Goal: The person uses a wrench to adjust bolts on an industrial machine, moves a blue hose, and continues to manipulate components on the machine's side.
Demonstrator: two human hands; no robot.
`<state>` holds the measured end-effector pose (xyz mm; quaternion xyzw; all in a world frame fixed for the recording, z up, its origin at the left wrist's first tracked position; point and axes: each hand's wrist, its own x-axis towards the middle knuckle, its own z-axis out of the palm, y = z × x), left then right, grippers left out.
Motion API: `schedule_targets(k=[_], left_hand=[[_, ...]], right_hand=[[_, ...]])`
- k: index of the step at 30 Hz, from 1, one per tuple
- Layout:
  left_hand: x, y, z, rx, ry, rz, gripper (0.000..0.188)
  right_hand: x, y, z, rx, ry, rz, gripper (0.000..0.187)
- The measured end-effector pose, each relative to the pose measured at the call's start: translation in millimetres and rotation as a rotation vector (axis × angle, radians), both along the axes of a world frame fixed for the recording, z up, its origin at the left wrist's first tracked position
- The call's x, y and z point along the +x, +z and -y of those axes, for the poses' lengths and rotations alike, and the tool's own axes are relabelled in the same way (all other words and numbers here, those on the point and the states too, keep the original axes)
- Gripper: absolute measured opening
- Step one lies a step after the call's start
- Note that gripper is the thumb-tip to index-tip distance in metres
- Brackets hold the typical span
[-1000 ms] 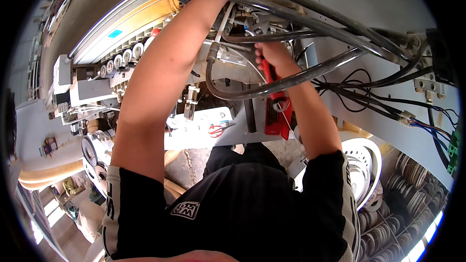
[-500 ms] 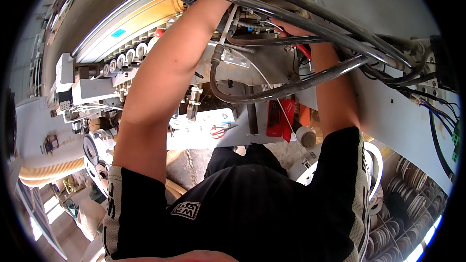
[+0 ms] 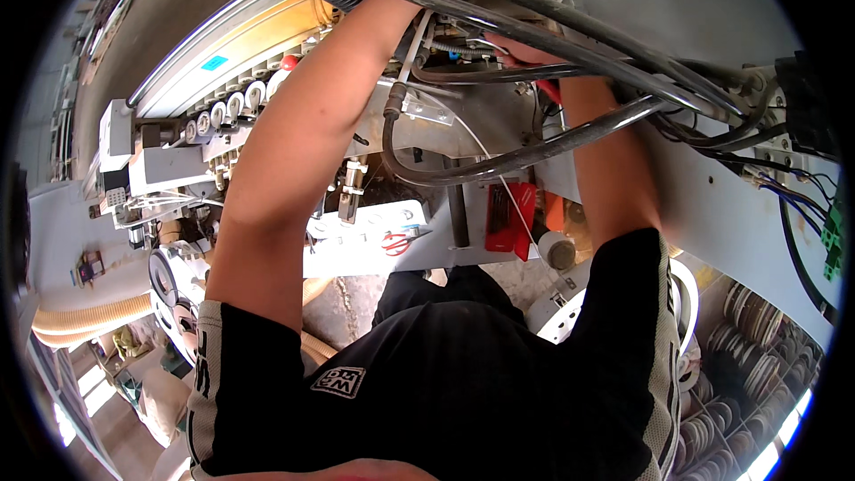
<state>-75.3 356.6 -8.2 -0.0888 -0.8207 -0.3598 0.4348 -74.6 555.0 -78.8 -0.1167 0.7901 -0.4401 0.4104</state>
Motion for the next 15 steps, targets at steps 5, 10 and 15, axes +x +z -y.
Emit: schedule_targets(k=[5,10,15], left_hand=[[-1.7,0.2,-2.7,0.008,0.004,0.051,0.051],[3.6,6.0,-4.6,0.045,-0.002,0.119,0.054],[12.5,17.2,0.0,0.017,0.023,0.152,0.057]], right_hand=[[35.2,-20.2,8.4,-0.033,-0.127,-0.070,0.052],[66.0,-51.3,36.3,-0.240,-0.469,0.183,0.048],[98.2,-56.1,91.1,-0.520,-0.728,0.350,0.037]])
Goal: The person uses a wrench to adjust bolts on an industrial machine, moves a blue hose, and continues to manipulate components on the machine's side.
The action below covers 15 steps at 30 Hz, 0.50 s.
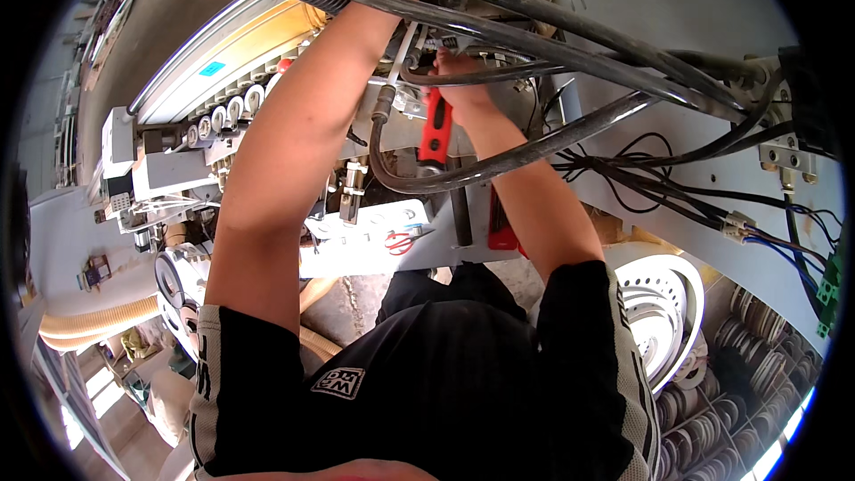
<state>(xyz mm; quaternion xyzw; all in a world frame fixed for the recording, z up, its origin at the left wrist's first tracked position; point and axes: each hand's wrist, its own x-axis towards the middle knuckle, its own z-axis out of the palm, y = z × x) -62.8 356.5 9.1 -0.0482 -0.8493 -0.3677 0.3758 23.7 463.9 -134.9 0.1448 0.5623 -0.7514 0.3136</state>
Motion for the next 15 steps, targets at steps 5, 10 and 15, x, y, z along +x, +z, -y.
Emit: schedule_targets(k=[5,10,15], left_hand=[[-5.4,-11.1,-8.1,0.102,-0.073,0.013,0.060],[-6.8,-14.0,0.6,-0.026,0.053,-0.107,0.057],[-3.8,-8.0,-6.6,0.033,0.002,-0.032,0.054]], right_hand=[[10.2,1.5,9.8,-0.102,-0.054,0.023,0.019],[19.4,28.0,-12.0,-0.046,0.152,-0.009,0.019],[24.6,14.5,-18.8,0.033,0.108,-0.005,0.022]])
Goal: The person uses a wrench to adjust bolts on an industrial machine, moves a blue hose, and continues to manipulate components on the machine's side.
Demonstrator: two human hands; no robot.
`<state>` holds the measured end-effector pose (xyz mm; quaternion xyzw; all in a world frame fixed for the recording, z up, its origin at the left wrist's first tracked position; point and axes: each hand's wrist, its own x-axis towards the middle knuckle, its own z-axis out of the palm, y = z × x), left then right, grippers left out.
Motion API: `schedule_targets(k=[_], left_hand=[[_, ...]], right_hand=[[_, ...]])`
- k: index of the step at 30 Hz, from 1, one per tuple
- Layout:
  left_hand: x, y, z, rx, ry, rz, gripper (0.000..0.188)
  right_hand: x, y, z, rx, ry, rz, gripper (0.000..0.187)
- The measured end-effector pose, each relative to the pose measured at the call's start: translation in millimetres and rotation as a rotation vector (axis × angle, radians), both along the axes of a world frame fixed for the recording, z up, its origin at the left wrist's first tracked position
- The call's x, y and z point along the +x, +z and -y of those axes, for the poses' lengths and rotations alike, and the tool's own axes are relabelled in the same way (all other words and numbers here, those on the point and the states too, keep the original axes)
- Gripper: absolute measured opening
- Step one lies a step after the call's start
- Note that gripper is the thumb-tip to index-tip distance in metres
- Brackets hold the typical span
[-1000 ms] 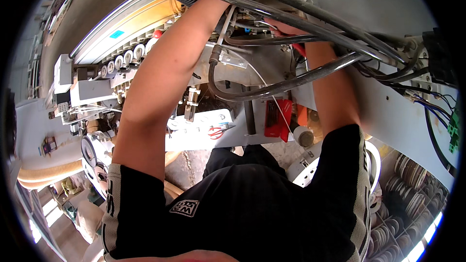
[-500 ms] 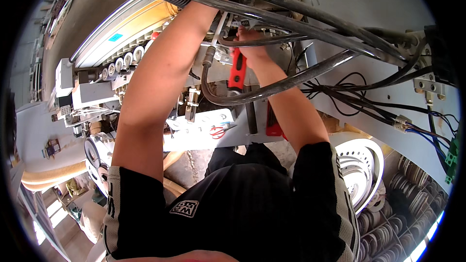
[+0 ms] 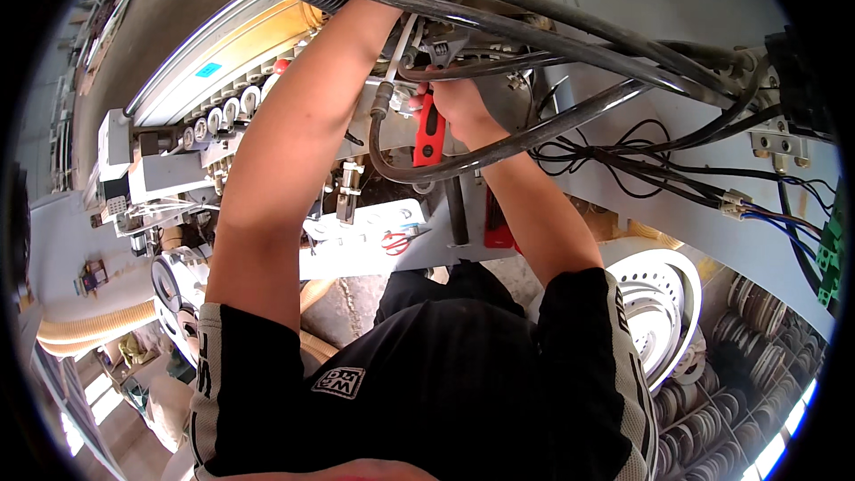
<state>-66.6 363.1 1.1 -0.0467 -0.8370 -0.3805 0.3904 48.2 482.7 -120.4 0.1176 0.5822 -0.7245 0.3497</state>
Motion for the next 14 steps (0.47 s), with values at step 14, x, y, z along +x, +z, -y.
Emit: schedule_targets(k=[14], left_hand=[[-2.6,-4.3,4.1,-0.056,0.050,-0.007,0.056]], right_hand=[[-78.6,-11.1,-78.1,0.377,0.459,-0.236,0.037]])
